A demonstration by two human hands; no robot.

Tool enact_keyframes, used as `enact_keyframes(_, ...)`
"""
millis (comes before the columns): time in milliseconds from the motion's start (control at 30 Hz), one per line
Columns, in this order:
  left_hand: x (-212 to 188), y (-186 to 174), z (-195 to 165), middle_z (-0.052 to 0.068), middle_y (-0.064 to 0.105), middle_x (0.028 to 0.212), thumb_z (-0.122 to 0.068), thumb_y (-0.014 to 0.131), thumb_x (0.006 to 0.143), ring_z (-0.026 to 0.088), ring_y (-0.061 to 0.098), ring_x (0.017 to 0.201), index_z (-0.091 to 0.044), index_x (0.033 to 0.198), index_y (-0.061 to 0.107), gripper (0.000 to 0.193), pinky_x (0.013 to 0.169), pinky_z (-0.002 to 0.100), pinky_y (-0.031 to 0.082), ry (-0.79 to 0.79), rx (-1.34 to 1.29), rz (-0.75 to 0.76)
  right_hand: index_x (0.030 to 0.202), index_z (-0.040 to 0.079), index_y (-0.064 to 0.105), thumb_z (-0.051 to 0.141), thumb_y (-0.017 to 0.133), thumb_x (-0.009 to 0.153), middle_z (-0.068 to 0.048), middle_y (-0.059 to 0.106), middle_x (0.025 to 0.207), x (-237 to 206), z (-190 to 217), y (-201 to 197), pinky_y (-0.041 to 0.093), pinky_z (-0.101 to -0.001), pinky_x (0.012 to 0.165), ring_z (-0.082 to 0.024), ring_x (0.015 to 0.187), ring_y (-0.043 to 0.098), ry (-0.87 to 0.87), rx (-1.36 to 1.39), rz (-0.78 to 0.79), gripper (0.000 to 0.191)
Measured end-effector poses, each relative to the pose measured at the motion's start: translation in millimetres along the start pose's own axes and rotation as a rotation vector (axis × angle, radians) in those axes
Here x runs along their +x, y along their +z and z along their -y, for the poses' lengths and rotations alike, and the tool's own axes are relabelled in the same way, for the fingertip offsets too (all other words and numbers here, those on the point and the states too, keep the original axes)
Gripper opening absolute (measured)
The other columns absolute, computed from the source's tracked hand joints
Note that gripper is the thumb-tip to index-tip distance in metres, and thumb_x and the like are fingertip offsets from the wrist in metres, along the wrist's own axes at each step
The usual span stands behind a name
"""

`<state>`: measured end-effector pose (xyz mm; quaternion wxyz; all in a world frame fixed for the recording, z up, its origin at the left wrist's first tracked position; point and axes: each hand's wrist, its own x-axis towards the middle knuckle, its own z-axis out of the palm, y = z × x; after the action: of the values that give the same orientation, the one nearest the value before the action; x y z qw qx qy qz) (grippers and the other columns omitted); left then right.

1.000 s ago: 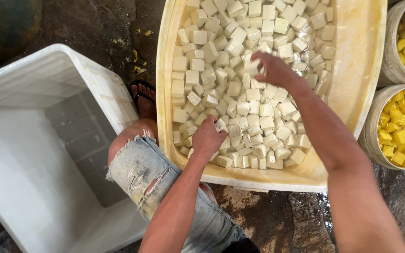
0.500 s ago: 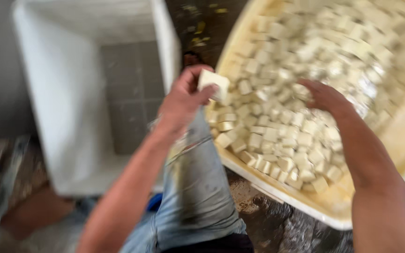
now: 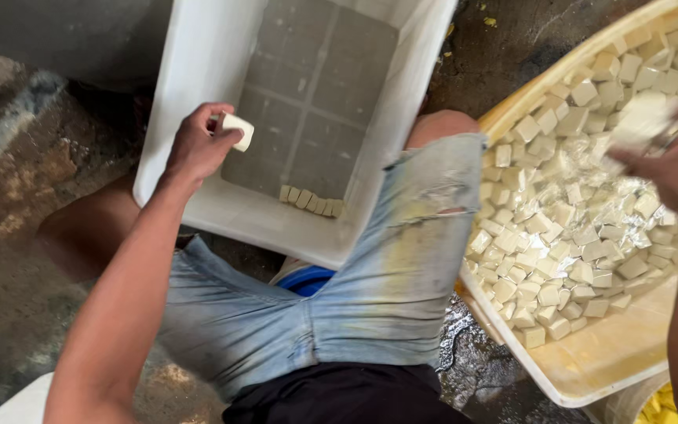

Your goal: The person transfers white food cubes from a large tub of water into a white rectangular container, arranging them in neat rows. The person uses both hands to pick up multiple cubes at a time and place them into the container.

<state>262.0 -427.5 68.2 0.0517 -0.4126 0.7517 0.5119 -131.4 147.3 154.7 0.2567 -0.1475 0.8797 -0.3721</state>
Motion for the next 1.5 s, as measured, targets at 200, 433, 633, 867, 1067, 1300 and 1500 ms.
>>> enact_keyframes(200,49,16,92,0.018,0.071,0.118,-0.020,0.080,0.081,0.040,0.066,0.111,-0.013,0.124,0.064,0.047,0.094,0.049,0.053,0.088,0.403,-0.007,0.144,-0.001,0.037,0.006,0.073,0.092,-0.022,0.065,0.124,24,217,126,0.066,-0.0366,0.091,-0.029,0.105,0.075,-0.351,0.106,0.518,0.063)
enact_keyframes(433,64,37,156,0.023,0.071,0.111,-0.015,0.068,0.085,0.045,0.065,0.109,-0.009,0.118,0.064,0.034,0.095,0.053,0.053,-0.090,0.466,-0.067,0.149,0.022,0.045,0.026,0.088,0.062,-0.014,0.072,0.121,75,220,505,0.055,-0.0484,0.090,-0.036,0.107,0.069,-0.626,-0.608,1.071,0.097)
enact_keyframes(633,82,59,164,0.024,0.066,0.119,-0.008,0.064,0.089,0.044,0.064,0.112,-0.006,0.126,0.058,0.037,0.092,0.055,0.053,-0.214,0.453,0.034,0.147,0.029,0.049,0.012,0.057,0.090,-0.020,0.072,0.106,50,137,632,0.056,-0.0538,0.073,-0.040,0.093,0.071,-0.353,-0.620,0.820,0.060)
enact_keyframes(867,123,75,190,0.022,0.057,0.136,-0.013,0.058,0.099,0.042,0.061,0.121,-0.008,0.146,0.040,0.051,0.098,0.055,0.052,-0.388,0.671,0.312,0.147,0.037,0.049,0.021,0.046,0.100,-0.022,0.067,0.109,29,120,674,0.057,-0.0520,0.073,-0.042,0.087,0.070,-0.284,-0.504,0.735,0.050)
enact_keyframes(1067,129,94,232,0.022,0.053,0.142,-0.014,0.048,0.101,0.042,0.060,0.123,-0.011,0.152,0.034,0.053,0.097,0.055,0.053,-0.306,0.761,0.376,0.138,0.028,0.059,0.022,0.051,0.102,-0.019,0.070,0.101,25,93,696,0.056,-0.0516,0.070,-0.040,0.087,0.070,-0.389,-0.741,0.708,0.037)
enact_keyframes(1300,124,103,229,0.023,0.062,0.131,-0.004,0.049,0.099,0.039,0.065,0.117,-0.007,0.148,0.035,0.051,0.095,0.050,0.056,-0.328,0.632,0.467,0.154,0.035,0.042,0.005,0.054,0.095,-0.024,0.049,0.144,48,79,689,0.053,-0.0488,0.094,-0.043,0.117,0.060,-0.300,-0.674,0.982,0.067)
enact_keyframes(1500,129,102,241,0.023,0.065,0.125,-0.004,0.058,0.096,0.040,0.063,0.118,-0.007,0.138,0.047,0.044,0.097,0.050,0.054,-0.286,0.472,0.478,0.152,0.013,0.044,0.002,0.071,0.079,-0.024,0.055,0.141,80,66,670,0.049,-0.0457,0.105,-0.040,0.129,0.055,-0.189,-0.407,1.091,0.079)
